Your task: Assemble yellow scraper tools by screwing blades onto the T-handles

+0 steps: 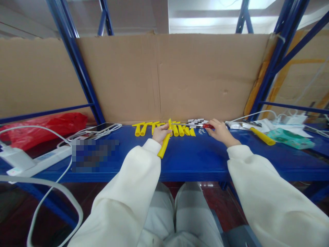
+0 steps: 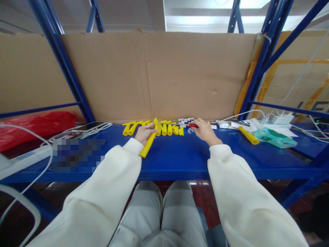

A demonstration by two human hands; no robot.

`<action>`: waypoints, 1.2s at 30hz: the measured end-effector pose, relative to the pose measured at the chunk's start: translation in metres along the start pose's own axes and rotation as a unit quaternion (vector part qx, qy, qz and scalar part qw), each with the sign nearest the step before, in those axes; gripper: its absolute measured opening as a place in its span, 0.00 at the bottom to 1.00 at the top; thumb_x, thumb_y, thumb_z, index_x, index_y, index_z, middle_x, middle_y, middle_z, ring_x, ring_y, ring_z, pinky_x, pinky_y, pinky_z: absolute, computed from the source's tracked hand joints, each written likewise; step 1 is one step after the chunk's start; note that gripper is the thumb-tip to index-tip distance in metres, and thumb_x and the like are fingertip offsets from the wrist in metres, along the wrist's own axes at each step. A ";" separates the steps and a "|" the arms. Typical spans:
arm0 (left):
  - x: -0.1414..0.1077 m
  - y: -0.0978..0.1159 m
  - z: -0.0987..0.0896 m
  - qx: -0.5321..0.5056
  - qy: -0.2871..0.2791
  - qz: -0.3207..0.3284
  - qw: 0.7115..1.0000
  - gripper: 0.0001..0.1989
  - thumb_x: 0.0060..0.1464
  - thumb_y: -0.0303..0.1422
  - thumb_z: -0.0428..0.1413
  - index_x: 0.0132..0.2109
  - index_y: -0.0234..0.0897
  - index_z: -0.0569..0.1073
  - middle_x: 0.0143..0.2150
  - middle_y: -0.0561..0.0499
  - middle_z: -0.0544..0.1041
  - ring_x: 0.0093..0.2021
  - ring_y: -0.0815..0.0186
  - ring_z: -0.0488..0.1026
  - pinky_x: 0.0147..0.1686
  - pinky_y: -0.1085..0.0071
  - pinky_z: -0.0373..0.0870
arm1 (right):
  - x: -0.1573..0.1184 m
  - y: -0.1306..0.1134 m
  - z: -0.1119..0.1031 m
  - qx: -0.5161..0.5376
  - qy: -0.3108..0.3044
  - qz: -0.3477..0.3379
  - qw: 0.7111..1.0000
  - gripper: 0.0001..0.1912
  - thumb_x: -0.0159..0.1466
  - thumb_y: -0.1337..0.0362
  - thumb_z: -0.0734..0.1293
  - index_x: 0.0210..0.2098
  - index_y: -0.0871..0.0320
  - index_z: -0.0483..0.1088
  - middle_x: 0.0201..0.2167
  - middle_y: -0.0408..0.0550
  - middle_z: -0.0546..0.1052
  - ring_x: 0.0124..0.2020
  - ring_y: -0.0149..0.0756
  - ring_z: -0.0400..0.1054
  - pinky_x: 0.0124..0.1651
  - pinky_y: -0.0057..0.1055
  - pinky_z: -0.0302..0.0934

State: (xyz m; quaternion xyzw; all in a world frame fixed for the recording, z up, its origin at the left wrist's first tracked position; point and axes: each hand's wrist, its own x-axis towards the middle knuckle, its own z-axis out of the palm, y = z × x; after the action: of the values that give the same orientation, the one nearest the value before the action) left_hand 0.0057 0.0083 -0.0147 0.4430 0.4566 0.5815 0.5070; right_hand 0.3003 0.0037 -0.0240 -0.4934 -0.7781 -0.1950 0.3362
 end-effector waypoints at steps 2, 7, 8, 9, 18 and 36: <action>0.004 0.000 -0.002 -0.006 0.011 0.032 0.999 0.26 0.41 0.15 0.64 0.50 0.34 0.80 0.44 0.47 0.82 0.36 0.64 0.80 0.30 0.76 0.76 | 0.000 -0.007 -0.005 -0.034 -0.007 -0.013 0.999 0.12 0.67 0.61 0.59 0.42 0.57 0.72 0.41 0.57 0.76 0.44 0.49 0.69 0.45 0.40 0.59; 0.008 0.003 -0.007 0.027 0.063 0.089 0.994 0.24 0.41 0.14 0.62 0.46 0.36 0.82 0.41 0.49 0.83 0.47 0.60 0.80 0.44 0.71 0.78 | 0.000 -0.023 -0.007 -0.067 -0.054 -0.036 0.996 0.16 0.69 0.62 0.55 0.46 0.59 0.72 0.43 0.60 0.77 0.44 0.48 0.70 0.45 0.37 0.58; 0.008 0.003 -0.008 0.037 0.066 0.096 0.992 0.25 0.40 0.14 0.62 0.47 0.35 0.82 0.42 0.49 0.83 0.48 0.59 0.80 0.46 0.69 0.78 | -0.001 -0.026 -0.007 -0.073 -0.060 -0.036 0.995 0.16 0.69 0.61 0.55 0.46 0.60 0.71 0.43 0.61 0.77 0.43 0.48 0.70 0.43 0.37 0.58; 0.008 0.004 -0.009 0.046 0.066 0.102 0.992 0.25 0.40 0.14 0.63 0.47 0.35 0.82 0.43 0.49 0.83 0.49 0.59 0.79 0.48 0.68 0.77 | -0.001 -0.029 -0.006 -0.081 -0.064 -0.033 0.994 0.16 0.70 0.60 0.56 0.46 0.60 0.71 0.43 0.61 0.78 0.43 0.48 0.71 0.42 0.36 0.57; 0.015 -0.001 -0.014 0.071 0.042 0.121 0.989 0.23 0.36 0.16 0.65 0.43 0.33 0.83 0.41 0.48 0.84 0.49 0.57 0.79 0.55 0.64 0.73 | -0.003 -0.036 -0.005 -0.151 -0.081 0.007 0.985 0.15 0.68 0.55 0.59 0.43 0.59 0.69 0.32 0.55 0.80 0.33 0.45 0.73 0.30 0.32 0.49; 0.016 -0.004 -0.015 0.097 0.039 0.127 0.986 0.23 0.37 0.18 0.65 0.44 0.34 0.83 0.41 0.48 0.84 0.48 0.57 0.80 0.55 0.63 0.73 | -0.003 -0.036 -0.004 -0.117 -0.089 0.018 0.989 0.16 0.68 0.55 0.61 0.47 0.59 0.69 0.39 0.57 0.81 0.39 0.48 0.75 0.35 0.33 0.57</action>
State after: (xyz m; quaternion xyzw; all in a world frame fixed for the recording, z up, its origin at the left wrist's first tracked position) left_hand -0.0093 0.0231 -0.0203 0.5218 0.4699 0.6111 0.3653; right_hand 0.2697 -0.0160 -0.0223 -0.5591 -0.7675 -0.2338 0.2090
